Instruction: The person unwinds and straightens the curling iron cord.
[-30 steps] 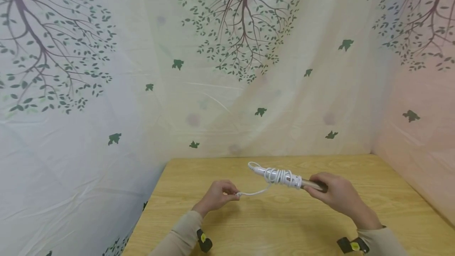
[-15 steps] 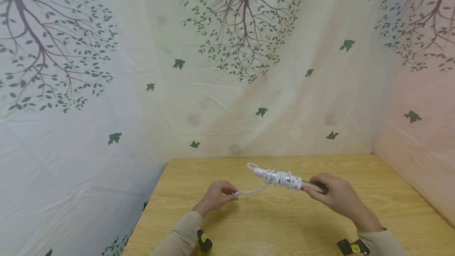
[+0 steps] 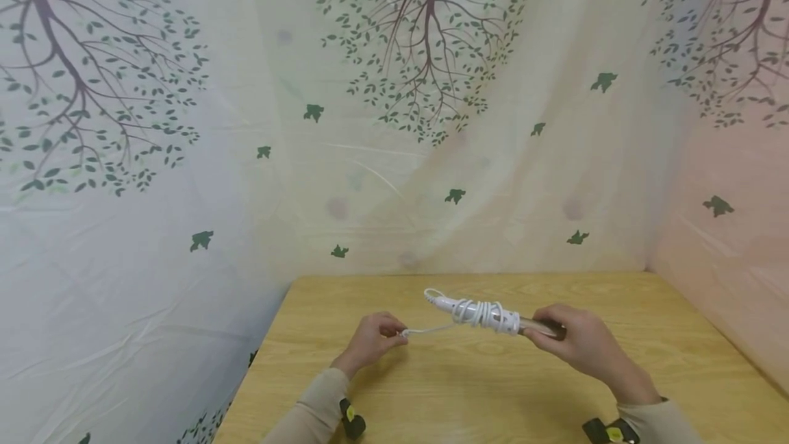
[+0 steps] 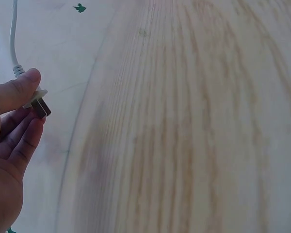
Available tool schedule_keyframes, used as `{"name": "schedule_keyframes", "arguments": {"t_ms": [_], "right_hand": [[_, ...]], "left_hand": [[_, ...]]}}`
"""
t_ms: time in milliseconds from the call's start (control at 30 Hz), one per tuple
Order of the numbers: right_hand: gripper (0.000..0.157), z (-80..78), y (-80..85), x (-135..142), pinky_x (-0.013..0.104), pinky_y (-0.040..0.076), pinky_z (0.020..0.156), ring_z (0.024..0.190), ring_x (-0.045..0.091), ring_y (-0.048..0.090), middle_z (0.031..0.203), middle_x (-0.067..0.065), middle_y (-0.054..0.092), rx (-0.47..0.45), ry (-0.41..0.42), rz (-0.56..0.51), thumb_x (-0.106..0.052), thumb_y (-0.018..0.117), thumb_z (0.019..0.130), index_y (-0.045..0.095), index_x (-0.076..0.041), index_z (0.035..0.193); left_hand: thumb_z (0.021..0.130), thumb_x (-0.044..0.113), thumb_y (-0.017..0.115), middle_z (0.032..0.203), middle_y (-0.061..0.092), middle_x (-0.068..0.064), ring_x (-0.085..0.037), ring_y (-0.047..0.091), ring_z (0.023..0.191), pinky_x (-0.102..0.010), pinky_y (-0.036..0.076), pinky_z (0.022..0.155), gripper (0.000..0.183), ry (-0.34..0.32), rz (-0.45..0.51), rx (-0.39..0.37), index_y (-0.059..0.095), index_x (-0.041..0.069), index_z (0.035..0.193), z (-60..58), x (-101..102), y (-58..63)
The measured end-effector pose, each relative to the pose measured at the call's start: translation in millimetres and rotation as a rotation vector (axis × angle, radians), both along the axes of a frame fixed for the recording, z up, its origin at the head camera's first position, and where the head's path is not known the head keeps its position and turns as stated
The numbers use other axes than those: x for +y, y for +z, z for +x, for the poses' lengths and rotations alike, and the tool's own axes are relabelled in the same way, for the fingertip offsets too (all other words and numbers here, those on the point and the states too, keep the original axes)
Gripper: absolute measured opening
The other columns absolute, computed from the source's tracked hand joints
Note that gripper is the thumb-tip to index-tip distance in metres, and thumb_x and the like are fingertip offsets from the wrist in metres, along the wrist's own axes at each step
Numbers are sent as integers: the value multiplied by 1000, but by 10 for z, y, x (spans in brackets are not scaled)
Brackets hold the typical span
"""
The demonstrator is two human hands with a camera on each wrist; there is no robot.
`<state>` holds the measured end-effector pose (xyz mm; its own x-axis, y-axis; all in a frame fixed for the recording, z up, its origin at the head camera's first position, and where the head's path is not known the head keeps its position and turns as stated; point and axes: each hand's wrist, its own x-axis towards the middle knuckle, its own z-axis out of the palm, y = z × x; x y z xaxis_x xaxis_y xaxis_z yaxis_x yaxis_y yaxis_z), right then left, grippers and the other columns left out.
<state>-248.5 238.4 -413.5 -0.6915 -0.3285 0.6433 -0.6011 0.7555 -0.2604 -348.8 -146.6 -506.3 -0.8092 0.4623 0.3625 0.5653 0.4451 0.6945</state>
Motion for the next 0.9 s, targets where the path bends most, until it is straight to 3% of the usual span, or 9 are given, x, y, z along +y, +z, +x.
{"name": "schedule_keyframes", "arguments": {"t_ms": [333, 600, 900], "right_hand": [[17, -8, 0, -57, 15, 37, 45, 55, -9, 40, 73, -19, 58, -10, 30, -4, -19, 83, 77, 68, -20, 86], [19, -23, 1, -111, 14, 37, 46, 55, -9, 40, 74, -19, 60, 0, 56, 17, -20, 84, 75, 69, -20, 87], [20, -72, 16, -126, 13, 37, 46, 55, -9, 39, 73, -19, 58, 13, 75, 37, -20, 85, 74, 68, -20, 86]], "left_hand": [[83, 16, 78, 91, 64, 1, -5, 61, 78, -20, 53, 70, 15, 59, -15, 15, 73, 9, 95, -20, -64, -9], [85, 9, 74, 91, 64, -4, -9, 60, 77, -21, 53, 69, 11, 101, -42, 35, 69, 4, 94, -45, -110, -86], [89, 16, 71, 96, 70, -7, -11, 64, 85, -25, 56, 76, 20, 11, 11, -14, 69, 1, 101, -40, -12, -31]]}}
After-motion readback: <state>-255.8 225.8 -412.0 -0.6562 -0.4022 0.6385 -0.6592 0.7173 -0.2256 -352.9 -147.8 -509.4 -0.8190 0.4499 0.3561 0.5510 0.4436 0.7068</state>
